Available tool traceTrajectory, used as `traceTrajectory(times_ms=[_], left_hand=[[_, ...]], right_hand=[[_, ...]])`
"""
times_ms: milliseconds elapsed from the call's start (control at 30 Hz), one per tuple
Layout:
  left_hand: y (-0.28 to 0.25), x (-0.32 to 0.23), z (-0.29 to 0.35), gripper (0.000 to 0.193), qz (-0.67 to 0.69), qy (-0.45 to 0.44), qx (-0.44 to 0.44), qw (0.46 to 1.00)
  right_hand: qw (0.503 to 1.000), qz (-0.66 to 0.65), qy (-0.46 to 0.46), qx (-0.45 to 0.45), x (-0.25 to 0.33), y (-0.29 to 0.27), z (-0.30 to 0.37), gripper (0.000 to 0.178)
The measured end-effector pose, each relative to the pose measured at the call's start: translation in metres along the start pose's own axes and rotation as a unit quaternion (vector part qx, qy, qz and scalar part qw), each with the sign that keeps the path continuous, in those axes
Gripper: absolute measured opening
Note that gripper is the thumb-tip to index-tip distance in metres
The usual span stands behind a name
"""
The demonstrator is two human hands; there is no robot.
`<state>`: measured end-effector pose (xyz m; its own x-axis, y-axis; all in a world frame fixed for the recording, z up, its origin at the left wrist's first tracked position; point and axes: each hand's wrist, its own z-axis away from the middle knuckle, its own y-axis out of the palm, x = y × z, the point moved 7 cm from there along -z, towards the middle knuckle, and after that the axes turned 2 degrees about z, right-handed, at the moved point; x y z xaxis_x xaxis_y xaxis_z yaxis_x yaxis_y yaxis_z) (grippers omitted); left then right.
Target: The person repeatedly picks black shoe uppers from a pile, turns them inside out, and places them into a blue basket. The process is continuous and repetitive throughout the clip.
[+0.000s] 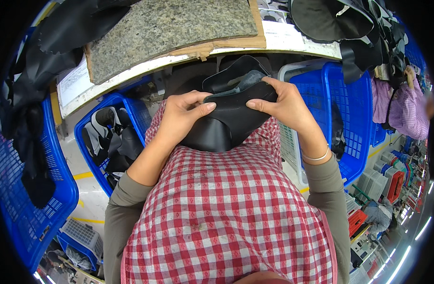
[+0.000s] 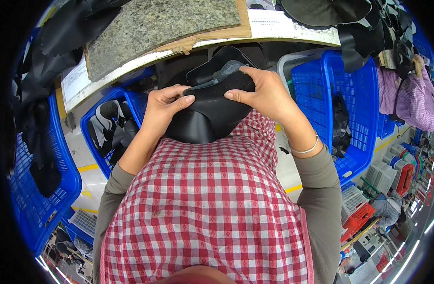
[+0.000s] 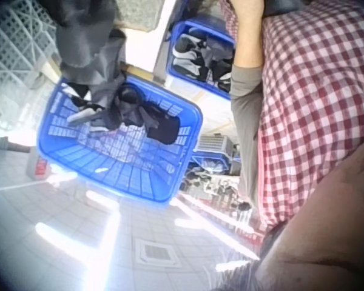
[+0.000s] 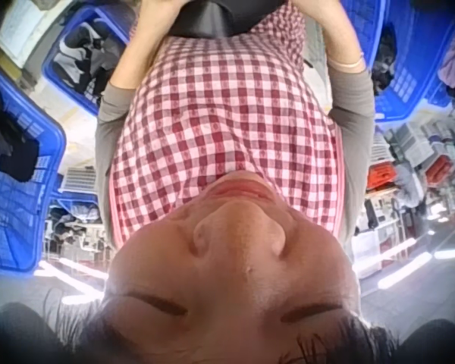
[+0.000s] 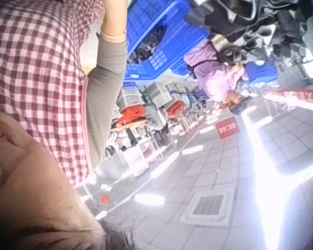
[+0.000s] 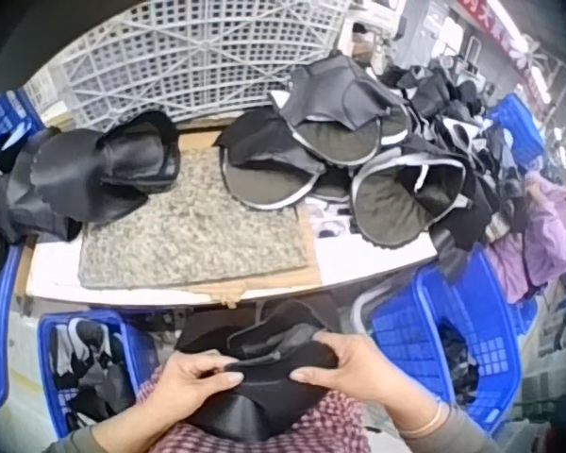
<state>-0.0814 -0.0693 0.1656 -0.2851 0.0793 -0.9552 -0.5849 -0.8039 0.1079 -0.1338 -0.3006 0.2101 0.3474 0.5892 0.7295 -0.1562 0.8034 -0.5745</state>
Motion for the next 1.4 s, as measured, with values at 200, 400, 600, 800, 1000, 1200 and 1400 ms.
traceTrajectory(times_ms=[200,400,600,800,1000,1200,1400], left_hand=[[0.020,-0.004,-0.018,0.030,-0.035,-0.012,0.119,0.992],[0.032,-0.013,-0.026,0.030,-0.072,-0.044,0.150,0.985],[0.042,-0.016,-0.033,0.024,-0.037,-0.083,0.126,0.988],[0.049,-0.018,-0.030,0.037,-0.072,-0.038,0.102,0.991],[0.053,-0.023,-0.031,0.053,-0.085,0.006,0.152,0.985],[0.051,-0.026,-0.030,0.054,-0.101,0.023,0.160,0.982],[0.051,-0.034,-0.029,0.044,-0.070,0.002,0.167,0.984]], right_hand=[[0.996,-0.058,-0.063,-0.006,0.005,0.006,0.007,0.041],[0.999,-0.013,-0.037,-0.032,0.007,0.003,0.014,0.047],[0.994,0.003,-0.091,-0.055,0.007,0.002,0.019,0.046],[0.959,-0.273,-0.040,-0.063,-0.024,-0.003,0.021,0.022],[0.952,-0.271,-0.125,-0.065,-0.026,-0.014,0.023,0.011],[0.948,-0.305,-0.078,-0.036,-0.030,-0.012,0.018,0.012],[0.949,-0.309,-0.041,-0.048,-0.029,-0.011,0.019,0.013]])
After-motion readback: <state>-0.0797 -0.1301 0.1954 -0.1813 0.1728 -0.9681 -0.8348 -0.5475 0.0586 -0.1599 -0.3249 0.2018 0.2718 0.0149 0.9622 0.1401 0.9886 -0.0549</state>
